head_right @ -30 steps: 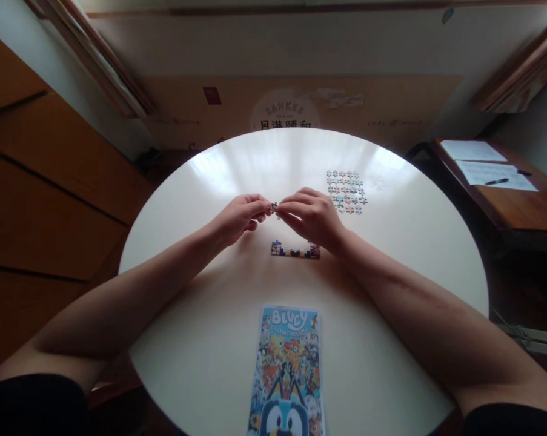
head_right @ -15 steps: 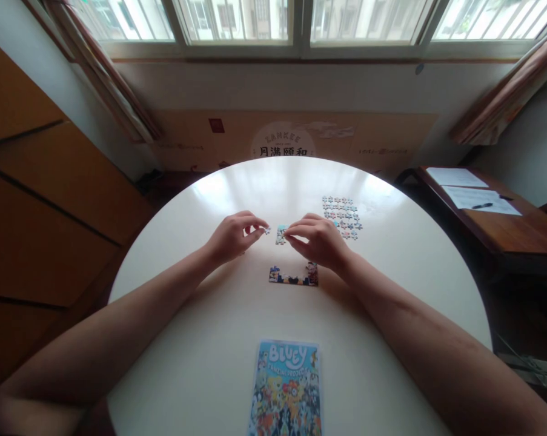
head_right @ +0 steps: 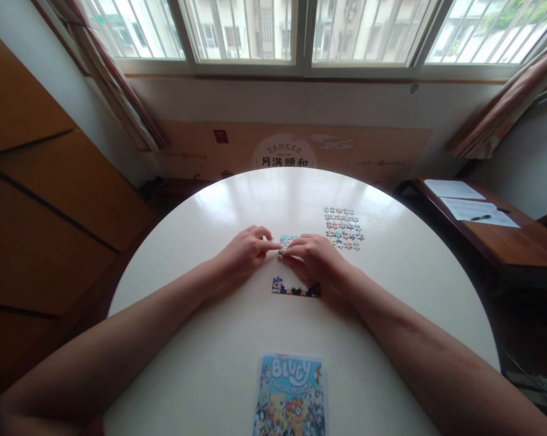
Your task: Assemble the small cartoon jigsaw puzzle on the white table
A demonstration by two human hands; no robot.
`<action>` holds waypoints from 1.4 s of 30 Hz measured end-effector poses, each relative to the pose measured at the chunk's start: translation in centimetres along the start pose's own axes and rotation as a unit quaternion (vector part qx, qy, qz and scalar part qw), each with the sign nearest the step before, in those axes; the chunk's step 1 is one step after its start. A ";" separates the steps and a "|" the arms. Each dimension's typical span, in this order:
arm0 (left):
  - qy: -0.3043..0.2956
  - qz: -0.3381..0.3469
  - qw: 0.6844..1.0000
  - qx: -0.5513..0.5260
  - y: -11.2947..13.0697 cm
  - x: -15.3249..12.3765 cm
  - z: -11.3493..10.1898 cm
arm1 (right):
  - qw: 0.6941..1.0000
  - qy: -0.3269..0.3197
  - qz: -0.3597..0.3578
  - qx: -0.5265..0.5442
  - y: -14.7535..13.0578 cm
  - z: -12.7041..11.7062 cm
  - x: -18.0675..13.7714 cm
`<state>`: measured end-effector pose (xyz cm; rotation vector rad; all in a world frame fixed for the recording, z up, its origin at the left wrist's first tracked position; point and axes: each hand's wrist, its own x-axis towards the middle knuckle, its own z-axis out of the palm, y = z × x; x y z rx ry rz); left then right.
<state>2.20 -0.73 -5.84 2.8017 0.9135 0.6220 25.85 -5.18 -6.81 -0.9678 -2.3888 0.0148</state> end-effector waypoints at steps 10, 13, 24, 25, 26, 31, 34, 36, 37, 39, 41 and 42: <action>-0.009 -0.005 1.000 0.011 0.1 -0.1 0.3 | 1.000 -0.001 -0.004 0.005 -0.5 0.1 0.4; -0.007 -0.003 1.000 0.008 0.0 -0.1 0.4 | 1.000 0.001 -0.005 0.008 -0.4 0.1 0.4; 0.007 0.003 1.000 0.006 -0.1 -0.1 0.8 | 1.000 -0.011 0.016 0.014 -1.0 -0.4 0.8; 0.009 0.003 1.000 0.004 -0.1 -0.1 0.7 | 1.000 -0.010 0.019 0.018 -1.0 -0.3 0.8; 0.017 0.001 1.000 0.001 -0.2 0.0 0.4 | 1.000 -0.010 0.020 0.022 -1.0 -0.3 0.8; 0.166 -0.047 0.985 0.008 -1.6 0.0 -2.6 | 0.999 0.048 0.006 0.025 -0.8 -0.2 0.5; 0.234 -0.087 0.968 0.037 -3.3 -0.3 -4.4 | 0.992 0.122 0.014 0.019 -0.7 -0.5 0.5; 0.243 -0.101 0.964 0.046 -4.3 -0.6 -4.9 | 0.988 0.154 0.021 0.011 -0.6 -0.7 0.5; 0.238 -0.104 0.965 0.048 -4.7 -0.7 -4.9 | 0.986 0.165 0.023 0.007 -0.6 -0.8 0.4; 0.221 -0.101 0.969 0.045 -5.2 -0.8 -4.7 | 0.983 0.181 0.025 0.003 -0.5 -0.8 0.4; 0.204 -0.084 0.975 0.036 -5.2 -0.8 -4.5 | 0.981 0.192 0.025 0.001 -0.4 -0.8 0.3; 0.194 -0.073 0.978 0.027 -5.2 -0.8 -4.4 | 0.980 0.195 0.025 0.000 -0.4 -0.7 0.3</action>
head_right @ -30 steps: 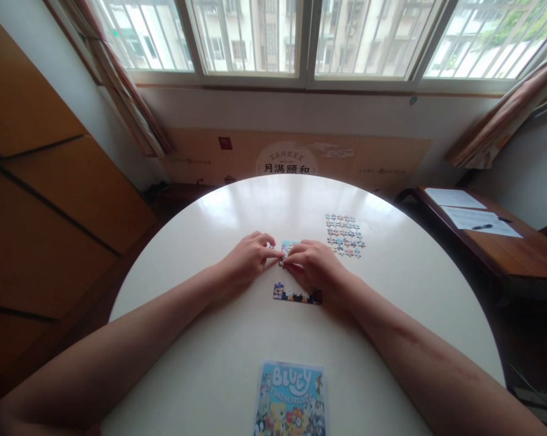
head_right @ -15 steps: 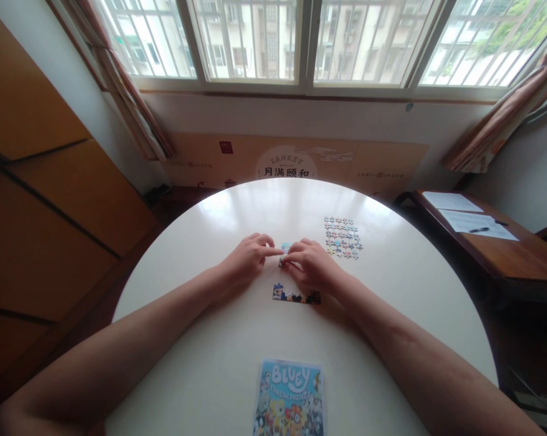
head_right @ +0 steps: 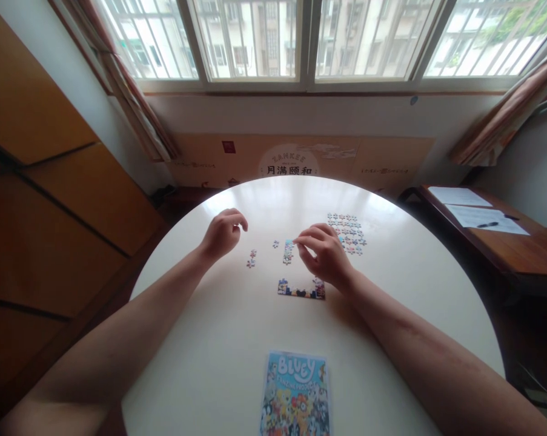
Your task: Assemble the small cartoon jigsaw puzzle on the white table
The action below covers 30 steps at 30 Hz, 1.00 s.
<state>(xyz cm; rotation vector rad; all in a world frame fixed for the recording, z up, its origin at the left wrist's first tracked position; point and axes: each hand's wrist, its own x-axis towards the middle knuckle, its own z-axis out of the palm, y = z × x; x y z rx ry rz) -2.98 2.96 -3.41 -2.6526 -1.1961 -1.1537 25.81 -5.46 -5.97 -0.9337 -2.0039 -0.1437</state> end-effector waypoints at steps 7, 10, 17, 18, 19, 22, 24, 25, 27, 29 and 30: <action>-0.042 0.002 0.998 -0.052 1.2 0.1 0.1 | 1.000 0.017 0.005 0.007 -0.3 -0.1 0.0; -0.048 -0.029 0.995 -0.078 1.9 0.0 0.0 | 1.000 0.015 0.011 0.009 -0.3 -0.2 0.0; -0.113 -0.031 0.991 -0.060 2.7 0.0 0.4 | 1.000 0.013 0.026 0.011 -0.1 -0.4 -0.2; -0.124 -0.016 0.992 -0.032 2.6 0.1 0.5 | 1.000 0.013 0.027 0.008 -0.1 -0.4 -0.2; -0.135 -0.003 0.991 -0.005 2.4 0.1 0.6 | 1.000 0.013 0.027 0.005 -0.1 -0.4 -0.2; -0.154 0.015 0.986 0.056 2.0 0.3 0.5 | 1.000 0.013 0.020 -0.001 -0.1 -0.4 -0.2; -0.150 0.012 0.986 0.072 1.7 0.5 0.3 | 1.000 0.002 0.017 -0.006 0.1 -0.4 -0.2; -0.145 0.008 0.987 0.072 1.6 0.5 0.2 | 1.000 -0.004 0.018 -0.008 0.2 -0.4 -0.2; -0.136 0.001 0.989 0.060 1.5 0.7 0.0 | 1.000 -0.011 0.022 -0.009 0.5 -0.4 -0.2; -0.139 -0.002 0.990 0.038 1.4 0.8 0.0 | 1.000 -0.002 0.020 -0.003 0.7 -0.4 -0.2; -0.144 0.000 0.989 0.029 1.3 0.8 -0.1 | 1.000 0.005 0.017 0.002 0.8 -0.4 -0.2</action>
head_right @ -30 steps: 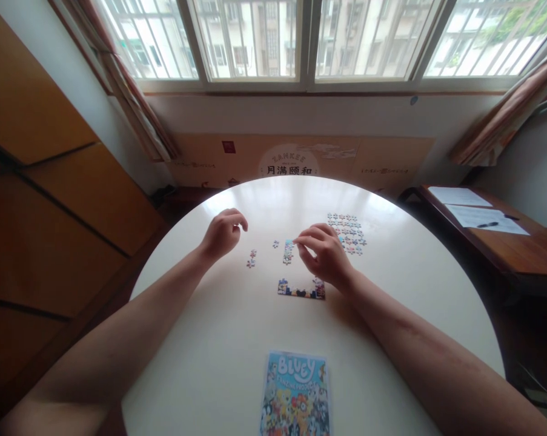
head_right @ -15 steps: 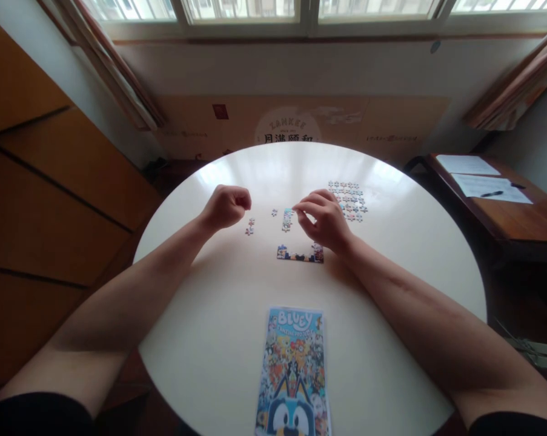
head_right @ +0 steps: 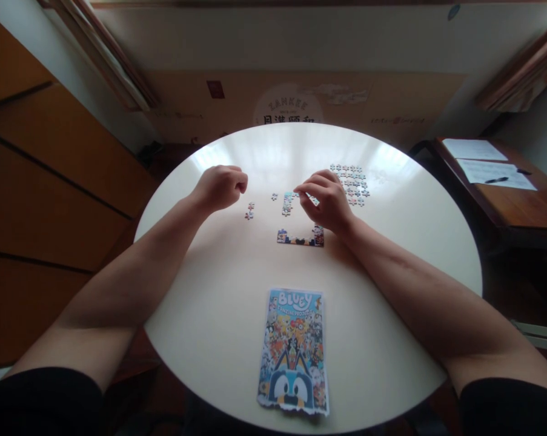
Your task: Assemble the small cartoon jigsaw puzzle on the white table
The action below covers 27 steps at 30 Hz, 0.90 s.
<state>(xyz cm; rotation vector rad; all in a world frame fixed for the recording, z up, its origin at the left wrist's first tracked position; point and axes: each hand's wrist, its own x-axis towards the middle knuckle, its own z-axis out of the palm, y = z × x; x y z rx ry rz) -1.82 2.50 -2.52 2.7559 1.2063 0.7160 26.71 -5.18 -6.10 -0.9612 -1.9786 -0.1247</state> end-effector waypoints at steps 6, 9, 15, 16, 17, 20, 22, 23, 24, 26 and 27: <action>-0.001 0.004 0.998 0.058 -0.5 -0.3 -0.2 | 1.000 0.018 -0.009 0.005 0.0 0.2 0.1; -0.019 -0.003 0.996 0.088 -0.7 -0.5 -0.3 | 1.000 0.025 -0.015 -0.002 0.0 0.4 0.0; -0.070 0.000 0.994 0.088 -0.4 -0.6 -0.3 | 0.999 0.040 -0.028 -0.003 0.2 0.7 0.0; -0.076 0.003 0.993 0.086 -0.3 -0.7 -0.3 | 0.999 0.041 -0.030 -0.004 0.2 0.7 0.0; -0.079 0.003 0.993 0.085 -0.3 -0.7 -0.3 | 0.999 0.042 -0.032 -0.005 0.2 0.7 0.0; -0.074 -0.011 0.993 0.091 -0.3 -0.7 -0.5 | 0.998 0.045 -0.042 -0.008 0.2 0.7 0.0; -0.075 -0.015 0.993 0.093 -0.3 -0.8 -0.7 | 0.998 0.047 -0.046 -0.010 0.2 0.8 0.0; -0.077 -0.013 0.993 0.093 -0.2 -0.8 -0.8 | 0.998 0.047 -0.047 -0.012 0.3 0.8 0.0; -0.080 -0.010 0.993 0.091 -0.1 -0.8 -0.9 | 0.998 0.046 -0.046 -0.013 0.3 0.8 0.0; -0.087 0.001 0.993 0.082 0.2 -0.9 -1.2 | 0.998 0.044 -0.043 -0.013 0.4 0.9 0.0; -0.095 0.010 0.993 0.074 0.4 -0.9 -1.4 | 0.998 0.043 -0.041 -0.011 0.4 0.9 0.0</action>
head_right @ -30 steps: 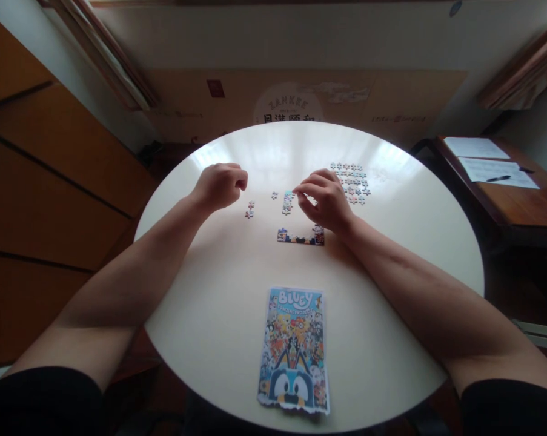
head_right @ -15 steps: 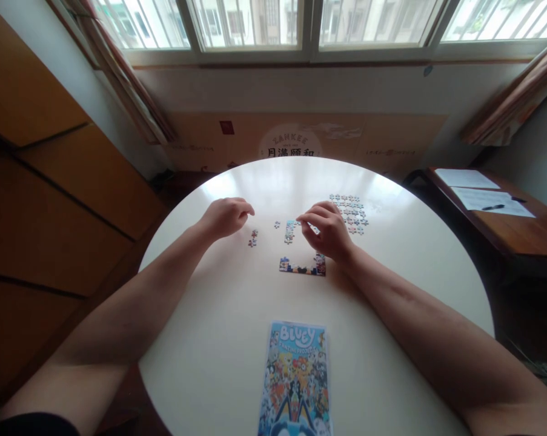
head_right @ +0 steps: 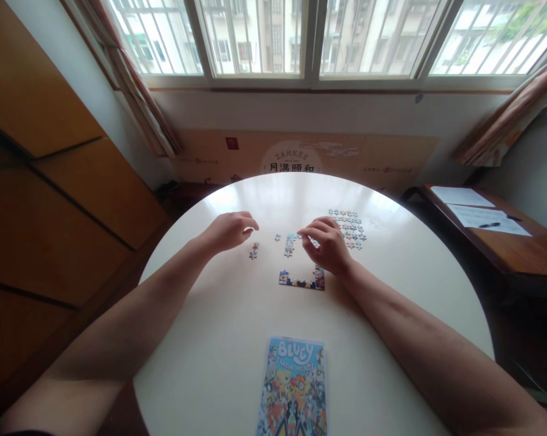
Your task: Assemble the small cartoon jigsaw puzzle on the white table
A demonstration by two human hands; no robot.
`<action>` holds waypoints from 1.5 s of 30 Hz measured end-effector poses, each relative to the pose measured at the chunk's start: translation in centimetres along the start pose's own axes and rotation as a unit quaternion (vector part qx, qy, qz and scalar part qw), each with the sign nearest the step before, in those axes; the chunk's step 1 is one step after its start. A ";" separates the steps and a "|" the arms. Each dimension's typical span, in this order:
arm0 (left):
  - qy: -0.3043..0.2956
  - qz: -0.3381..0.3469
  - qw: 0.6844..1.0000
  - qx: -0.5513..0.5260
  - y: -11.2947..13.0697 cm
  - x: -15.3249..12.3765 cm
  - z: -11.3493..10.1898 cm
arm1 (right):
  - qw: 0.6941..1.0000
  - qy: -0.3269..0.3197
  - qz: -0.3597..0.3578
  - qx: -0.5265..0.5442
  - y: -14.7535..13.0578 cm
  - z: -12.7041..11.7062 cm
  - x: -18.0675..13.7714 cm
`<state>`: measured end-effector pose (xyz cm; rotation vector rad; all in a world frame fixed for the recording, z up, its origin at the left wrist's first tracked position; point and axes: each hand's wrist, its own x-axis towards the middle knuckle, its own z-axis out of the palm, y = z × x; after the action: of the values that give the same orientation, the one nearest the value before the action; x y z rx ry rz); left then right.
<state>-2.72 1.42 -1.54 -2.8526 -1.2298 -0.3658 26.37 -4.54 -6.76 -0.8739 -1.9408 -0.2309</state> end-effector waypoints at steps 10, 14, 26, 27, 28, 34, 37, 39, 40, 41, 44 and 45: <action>-0.149 0.040 0.982 -0.105 0.1 -0.6 -2.4 | 1.000 0.000 0.005 0.007 -0.2 0.2 0.1; -0.213 0.021 0.971 -0.110 0.1 -0.5 -2.2 | 1.000 0.000 0.005 0.015 -0.3 0.2 0.2; -0.243 0.055 0.962 -0.113 1.0 -0.3 -2.1 | 1.000 -0.009 0.020 0.020 0.0 0.5 0.1; -0.239 0.057 0.962 -0.117 1.0 -0.3 -2.0 | 0.999 -0.008 0.022 0.022 0.0 0.4 0.2; -0.236 0.059 0.962 -0.122 1.0 -0.3 -1.9 | 0.999 -0.007 0.023 0.024 -0.1 0.4 0.2; -0.225 0.064 0.962 -0.144 1.1 -0.4 -1.7 | 0.999 -0.006 0.025 0.029 -0.3 0.3 0.4; -0.224 0.063 0.960 -0.156 1.1 -0.5 -1.8 | 0.999 -0.007 0.026 0.032 -0.2 0.3 0.3; -0.225 0.060 0.960 -0.158 1.1 -0.5 -1.8 | 0.999 -0.007 0.025 0.034 -0.2 0.3 0.3; -0.226 0.058 0.959 -0.158 1.1 -0.5 -1.8 | 0.999 -0.008 0.025 0.034 -0.2 0.4 0.3; -0.227 0.057 0.959 -0.159 1.1 -0.5 -1.8 | 0.999 -0.008 0.025 0.034 -0.1 0.4 0.3; -0.226 0.052 0.960 -0.158 1.0 -0.5 -1.8 | 0.999 -0.007 0.021 0.037 -0.1 0.4 0.4; -0.224 0.050 0.961 -0.157 1.0 -0.5 -1.7 | 0.999 -0.005 0.018 0.038 -0.2 0.5 0.4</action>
<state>-2.67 0.22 0.13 -3.3888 -1.1572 0.1121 25.83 -4.25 -6.63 -0.8608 -1.9291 -0.1316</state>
